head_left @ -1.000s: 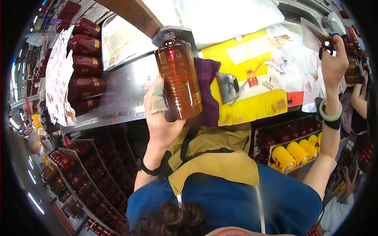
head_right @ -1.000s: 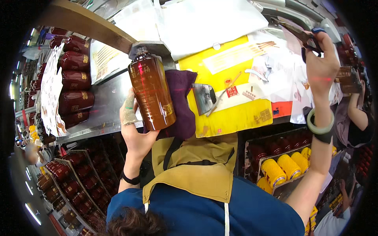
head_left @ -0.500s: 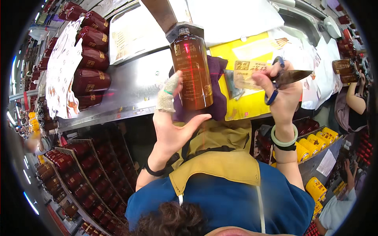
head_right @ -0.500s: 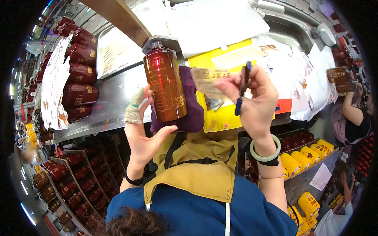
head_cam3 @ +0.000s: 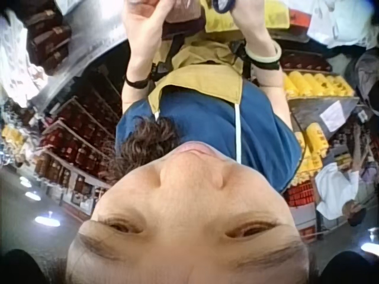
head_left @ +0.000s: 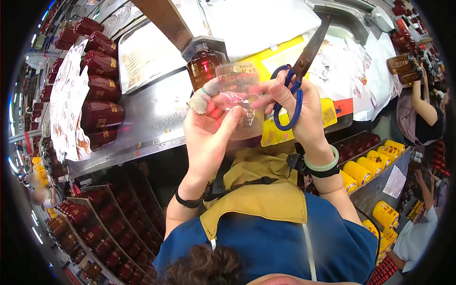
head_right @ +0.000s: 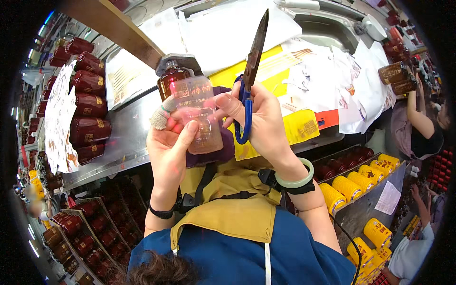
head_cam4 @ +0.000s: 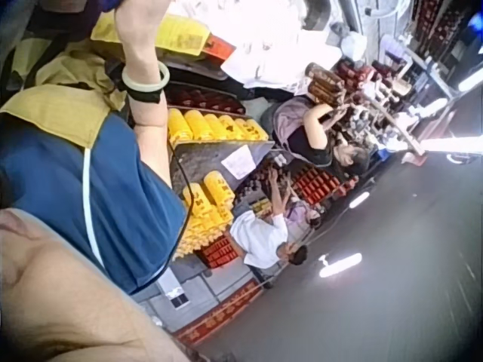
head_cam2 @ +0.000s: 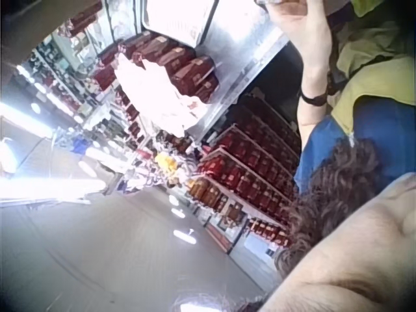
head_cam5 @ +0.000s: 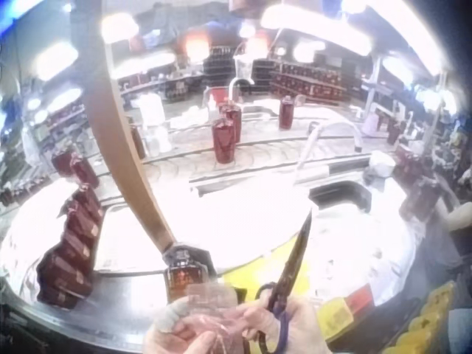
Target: The recorder applies labels to brown glass bottles, using scissors to trim labels and smoothing them manually onto the bottle surface.
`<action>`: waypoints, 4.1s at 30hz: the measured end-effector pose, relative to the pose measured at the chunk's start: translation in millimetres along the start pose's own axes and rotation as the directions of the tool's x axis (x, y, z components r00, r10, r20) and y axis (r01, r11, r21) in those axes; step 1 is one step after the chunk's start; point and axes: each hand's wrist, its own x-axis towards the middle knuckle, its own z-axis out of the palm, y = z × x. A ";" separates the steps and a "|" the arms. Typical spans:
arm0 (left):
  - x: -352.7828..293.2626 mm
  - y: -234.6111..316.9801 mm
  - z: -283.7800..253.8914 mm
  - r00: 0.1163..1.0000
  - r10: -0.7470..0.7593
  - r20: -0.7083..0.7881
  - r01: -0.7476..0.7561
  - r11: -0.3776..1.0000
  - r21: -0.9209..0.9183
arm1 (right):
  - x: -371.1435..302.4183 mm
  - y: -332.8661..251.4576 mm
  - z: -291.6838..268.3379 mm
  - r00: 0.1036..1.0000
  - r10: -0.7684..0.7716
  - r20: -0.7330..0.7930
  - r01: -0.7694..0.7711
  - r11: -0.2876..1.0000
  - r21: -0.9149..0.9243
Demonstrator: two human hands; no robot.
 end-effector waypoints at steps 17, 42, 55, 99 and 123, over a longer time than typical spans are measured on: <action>-21.5 3.1 -10.6 0.981 0.139 -0.134 -0.120 0.982 0.144 | -7.0 23.0 15.2 0.985 0.135 0.104 -0.138 0.990 0.023; -16.6 7.4 -35.7 0.964 0.066 -0.256 -0.031 0.990 0.141 | -42.7 49.2 -39.3 0.853 0.473 0.223 -0.498 0.864 0.074; -20.9 9.3 -39.3 0.959 0.052 -0.280 -0.006 0.986 0.164 | -53.8 36.1 -31.0 0.849 0.492 0.194 -0.508 0.860 0.043; -18.3 19.0 -36.4 0.992 0.018 -0.127 0.005 0.985 0.174 | -30.5 33.9 -29.7 0.726 0.508 0.464 -0.287 0.836 -0.468; -20.5 20.3 -34.3 0.996 -0.050 -0.079 0.061 0.988 0.139 | -31.0 34.9 -26.1 0.718 0.503 0.481 -0.310 0.850 -0.426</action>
